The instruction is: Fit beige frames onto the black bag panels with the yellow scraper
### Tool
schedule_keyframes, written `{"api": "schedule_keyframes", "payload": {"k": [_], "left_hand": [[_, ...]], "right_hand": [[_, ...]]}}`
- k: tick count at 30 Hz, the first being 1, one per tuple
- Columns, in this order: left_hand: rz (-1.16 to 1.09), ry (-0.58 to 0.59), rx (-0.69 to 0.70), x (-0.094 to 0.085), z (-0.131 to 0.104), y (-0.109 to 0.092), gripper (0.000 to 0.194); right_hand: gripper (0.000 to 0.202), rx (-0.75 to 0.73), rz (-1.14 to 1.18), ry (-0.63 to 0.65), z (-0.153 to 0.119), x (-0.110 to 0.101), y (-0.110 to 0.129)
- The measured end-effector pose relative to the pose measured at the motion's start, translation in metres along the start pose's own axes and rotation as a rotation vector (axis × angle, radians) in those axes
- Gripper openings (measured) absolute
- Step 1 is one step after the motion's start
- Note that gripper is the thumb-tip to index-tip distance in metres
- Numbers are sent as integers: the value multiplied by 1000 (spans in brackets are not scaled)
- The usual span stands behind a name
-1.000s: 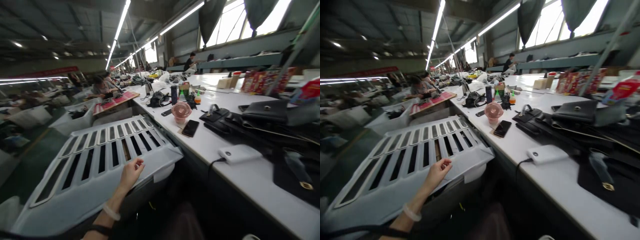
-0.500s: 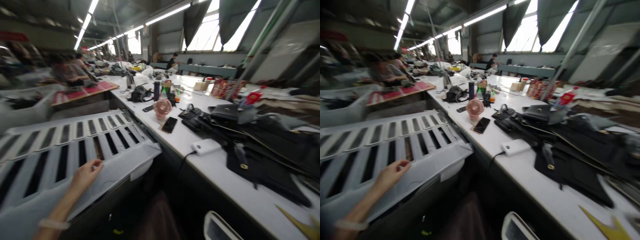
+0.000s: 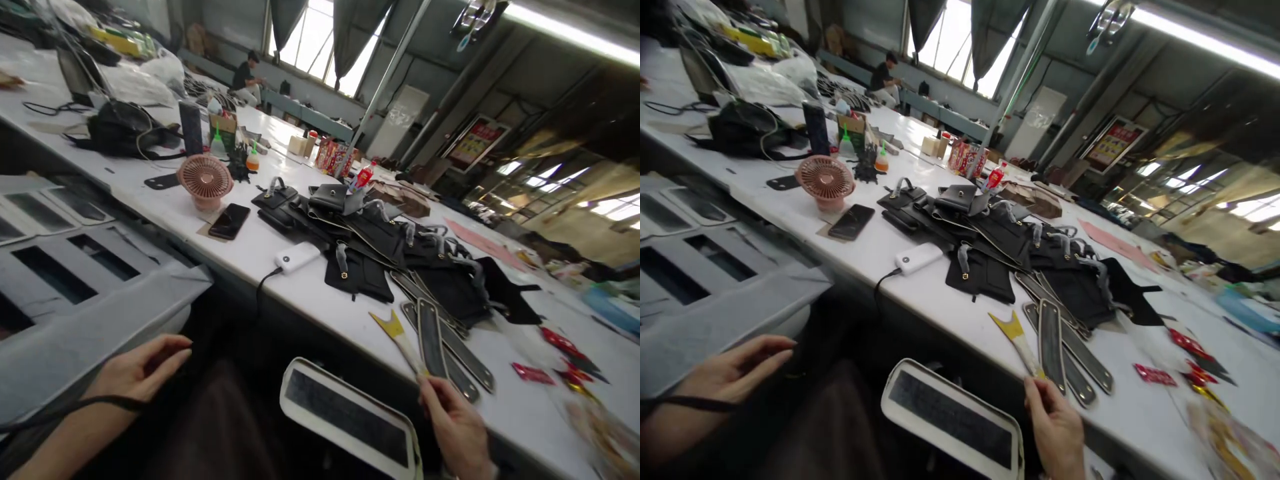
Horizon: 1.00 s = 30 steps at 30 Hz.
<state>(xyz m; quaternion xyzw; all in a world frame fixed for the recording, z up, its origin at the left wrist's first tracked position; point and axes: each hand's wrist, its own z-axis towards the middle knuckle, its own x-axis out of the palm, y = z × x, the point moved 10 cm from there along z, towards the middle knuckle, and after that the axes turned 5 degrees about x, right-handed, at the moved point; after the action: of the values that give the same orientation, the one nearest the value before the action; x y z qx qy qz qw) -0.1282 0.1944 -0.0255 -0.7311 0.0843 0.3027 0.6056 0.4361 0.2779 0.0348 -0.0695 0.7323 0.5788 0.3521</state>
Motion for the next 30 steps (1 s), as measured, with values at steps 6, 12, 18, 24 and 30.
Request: {"api": "schedule_keyframes", "payload": {"k": [6,12,18,24,30], "left_hand": [[46,226,168,67,16,-53,44],[123,648,768,148,5,-182,25],[258,952,1288,250,-94,-269,24],[307,923,1442,309,-137,-275,22],[330,961,1386,317,-137,-274,34]], "right_hand": [[46,99,131,-73,-35,-6,-36],[49,300,326,-112,-82,0,-106],[51,383,478,-126,-105,16,-124],[44,383,606,-68,-98,24,-124],[43,419,736,44,-93,40,-120]]}}
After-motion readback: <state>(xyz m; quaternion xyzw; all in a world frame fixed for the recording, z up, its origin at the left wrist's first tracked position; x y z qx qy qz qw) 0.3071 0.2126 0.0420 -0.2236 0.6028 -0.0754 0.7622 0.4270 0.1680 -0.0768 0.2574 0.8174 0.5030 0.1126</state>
